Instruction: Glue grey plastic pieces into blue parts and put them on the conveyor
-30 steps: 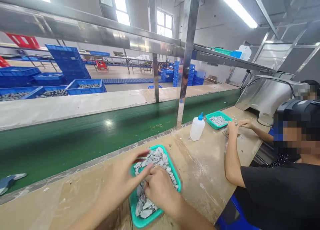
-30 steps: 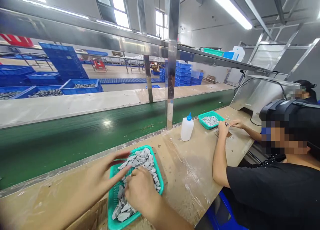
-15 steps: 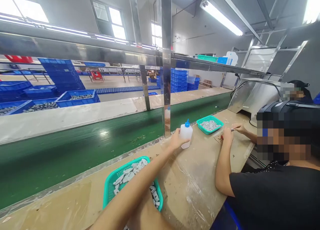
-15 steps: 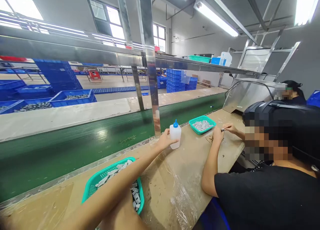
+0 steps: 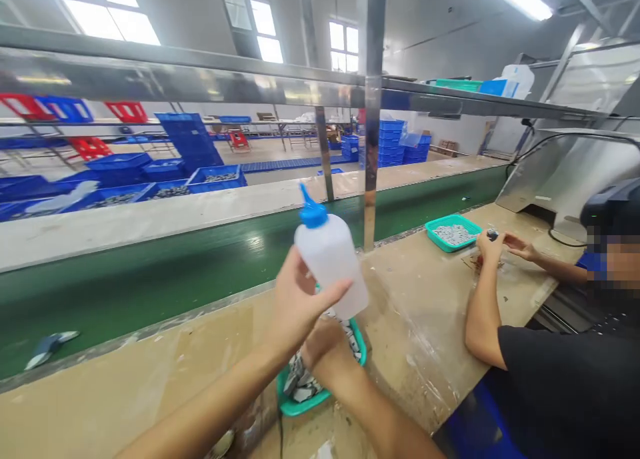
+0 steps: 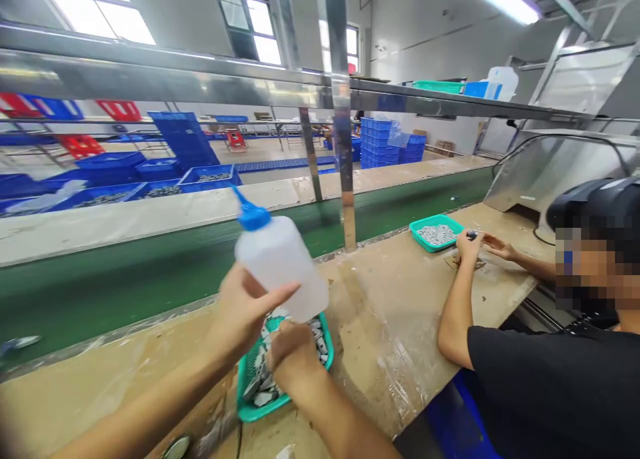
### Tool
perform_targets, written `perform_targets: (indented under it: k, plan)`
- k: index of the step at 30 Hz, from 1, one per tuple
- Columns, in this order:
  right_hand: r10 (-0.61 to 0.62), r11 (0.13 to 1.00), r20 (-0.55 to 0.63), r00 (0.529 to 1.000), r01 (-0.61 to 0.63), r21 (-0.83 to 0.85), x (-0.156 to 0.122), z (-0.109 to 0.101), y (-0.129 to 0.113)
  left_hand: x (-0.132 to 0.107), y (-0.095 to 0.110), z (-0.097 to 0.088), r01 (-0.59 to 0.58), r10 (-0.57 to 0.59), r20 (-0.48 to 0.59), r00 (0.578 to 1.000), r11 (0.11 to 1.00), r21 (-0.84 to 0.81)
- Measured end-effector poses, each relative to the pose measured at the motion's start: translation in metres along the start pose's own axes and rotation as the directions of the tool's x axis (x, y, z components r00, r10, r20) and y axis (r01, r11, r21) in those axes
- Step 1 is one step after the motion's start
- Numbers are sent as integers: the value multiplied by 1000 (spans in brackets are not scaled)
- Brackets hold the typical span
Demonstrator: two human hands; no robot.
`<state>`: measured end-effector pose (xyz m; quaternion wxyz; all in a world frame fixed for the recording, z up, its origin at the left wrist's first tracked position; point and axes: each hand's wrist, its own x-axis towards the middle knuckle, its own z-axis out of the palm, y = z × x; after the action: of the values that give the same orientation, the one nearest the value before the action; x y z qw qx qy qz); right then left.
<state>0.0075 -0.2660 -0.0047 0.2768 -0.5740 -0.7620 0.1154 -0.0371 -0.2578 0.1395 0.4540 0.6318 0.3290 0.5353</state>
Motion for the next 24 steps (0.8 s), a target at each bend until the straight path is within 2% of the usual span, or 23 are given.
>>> perform_targets:
  k: [3,5,8,10,12,14,17,22,24]
  plan:
    - [21,1000,15,1000,-21,-22,-8,0,4,-36,36,-66,26,1,-137,991,980,199]
    - [45,998,10,999,-45,-32,-13,-1,5,-66,42,-112,57,13,-154,988,896,440]
    - [56,998,11,998,-55,-34,-14,-2,6,-121,29,-177,47,49,-104,993,651,758]
    - [51,998,18,999,-51,-34,-13,-1,7,-160,14,-212,86,-1,-99,995,503,860]
    - [44,998,23,999,-43,-38,-12,-1,9,-194,-1,-237,142,-84,-118,990,400,906]
    - [37,998,23,999,-36,-47,-11,0,12,-219,-12,-253,183,-162,-138,977,309,933]
    - [25,998,17,1000,-24,-59,-13,1,16,-236,-25,-261,159,-219,-119,968,178,971]
    - [-4,998,-16,1000,3,-57,-14,1,18,-231,-30,-252,71,-300,-73,951,-17,997]
    - [-18,999,-29,999,16,-50,-15,0,18,-228,-29,-245,26,-315,-46,948,-68,997]
